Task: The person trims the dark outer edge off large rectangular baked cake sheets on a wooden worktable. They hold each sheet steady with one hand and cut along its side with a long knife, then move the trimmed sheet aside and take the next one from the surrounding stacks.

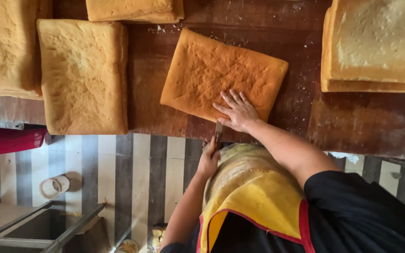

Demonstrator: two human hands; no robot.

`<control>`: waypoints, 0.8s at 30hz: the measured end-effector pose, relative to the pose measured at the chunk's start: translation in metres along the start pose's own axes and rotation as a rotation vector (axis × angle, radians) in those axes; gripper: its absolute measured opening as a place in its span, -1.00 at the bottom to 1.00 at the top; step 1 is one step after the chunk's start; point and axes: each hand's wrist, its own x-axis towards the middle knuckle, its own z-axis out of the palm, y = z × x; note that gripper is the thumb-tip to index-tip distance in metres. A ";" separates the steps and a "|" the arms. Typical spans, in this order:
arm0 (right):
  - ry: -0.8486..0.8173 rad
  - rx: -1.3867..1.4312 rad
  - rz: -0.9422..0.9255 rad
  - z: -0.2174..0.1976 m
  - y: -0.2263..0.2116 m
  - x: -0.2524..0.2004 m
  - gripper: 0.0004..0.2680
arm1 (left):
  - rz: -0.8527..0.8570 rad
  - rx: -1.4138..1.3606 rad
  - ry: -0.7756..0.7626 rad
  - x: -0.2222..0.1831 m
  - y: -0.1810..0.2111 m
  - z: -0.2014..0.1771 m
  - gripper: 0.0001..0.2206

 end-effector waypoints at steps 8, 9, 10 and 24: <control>-0.005 0.028 -0.002 0.003 0.004 0.006 -0.52 | 0.055 0.005 -0.023 0.049 0.001 0.006 -0.44; 0.044 0.047 -0.008 0.004 0.005 0.003 -0.54 | 0.027 -0.069 -0.022 0.057 0.011 0.009 -0.43; 0.093 0.066 -0.014 0.005 0.006 0.001 -0.55 | -0.002 -0.143 -0.020 0.066 0.021 0.012 -0.41; 0.076 0.110 -0.013 0.003 0.008 0.008 -0.58 | 0.000 -0.079 -0.070 0.052 0.038 0.011 -0.41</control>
